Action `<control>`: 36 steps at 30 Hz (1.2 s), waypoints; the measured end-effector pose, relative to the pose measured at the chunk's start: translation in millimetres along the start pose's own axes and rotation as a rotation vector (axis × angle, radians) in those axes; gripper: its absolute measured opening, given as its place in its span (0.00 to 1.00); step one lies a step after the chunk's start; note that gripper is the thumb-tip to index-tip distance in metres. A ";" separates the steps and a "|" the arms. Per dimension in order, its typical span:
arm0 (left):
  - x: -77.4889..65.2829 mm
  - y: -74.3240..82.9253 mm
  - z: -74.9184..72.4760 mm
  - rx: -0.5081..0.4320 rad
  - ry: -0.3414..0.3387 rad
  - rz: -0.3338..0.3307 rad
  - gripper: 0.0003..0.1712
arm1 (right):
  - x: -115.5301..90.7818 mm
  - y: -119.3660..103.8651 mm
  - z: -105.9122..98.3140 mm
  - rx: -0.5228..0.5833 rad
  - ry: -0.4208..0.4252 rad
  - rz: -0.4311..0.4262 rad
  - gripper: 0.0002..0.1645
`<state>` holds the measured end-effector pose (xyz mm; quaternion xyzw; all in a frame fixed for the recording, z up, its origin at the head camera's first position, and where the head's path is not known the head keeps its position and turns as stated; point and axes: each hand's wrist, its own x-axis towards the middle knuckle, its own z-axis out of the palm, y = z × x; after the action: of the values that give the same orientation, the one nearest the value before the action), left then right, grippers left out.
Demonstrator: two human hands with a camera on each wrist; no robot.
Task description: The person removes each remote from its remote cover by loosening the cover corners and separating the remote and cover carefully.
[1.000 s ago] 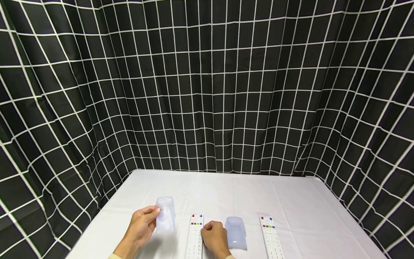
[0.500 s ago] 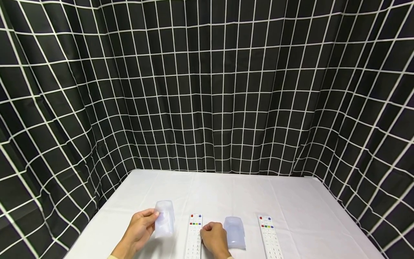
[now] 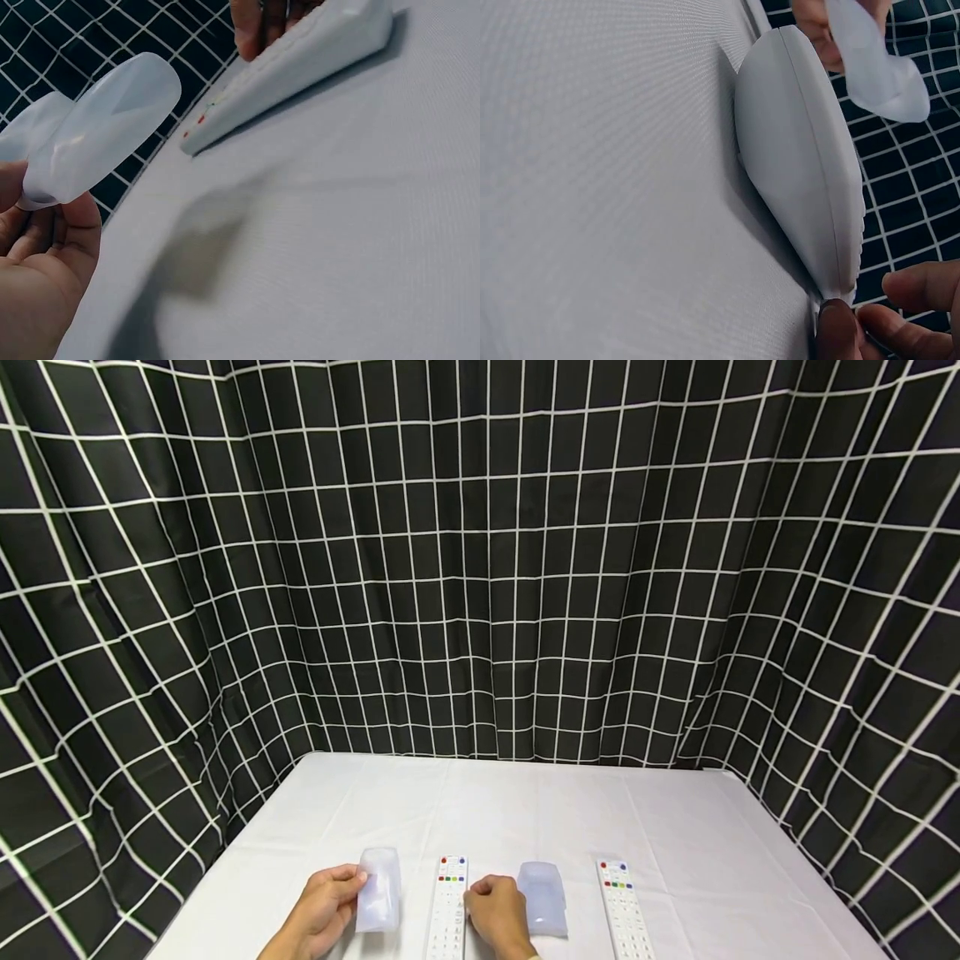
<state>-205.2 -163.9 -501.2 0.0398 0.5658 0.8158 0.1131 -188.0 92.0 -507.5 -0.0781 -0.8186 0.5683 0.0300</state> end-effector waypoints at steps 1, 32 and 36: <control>0.2 -1.8 -0.2 0.004 -0.007 0.000 0.09 | -0.2 0.0 -0.2 -0.002 0.001 0.001 0.02; -0.1 -17.4 -0.4 1.053 0.324 0.213 0.24 | -9.6 3.7 -4.0 0.019 -0.030 0.006 0.03; -1.2 -14.4 0.0 1.031 0.305 0.224 0.23 | -11.7 -1.7 -9.3 0.025 -0.030 -0.013 0.05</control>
<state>-202.0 -159.3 -514.6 0.0314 0.8944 0.4366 -0.0919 -175.3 98.1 -502.1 -0.0639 -0.8121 0.5796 0.0221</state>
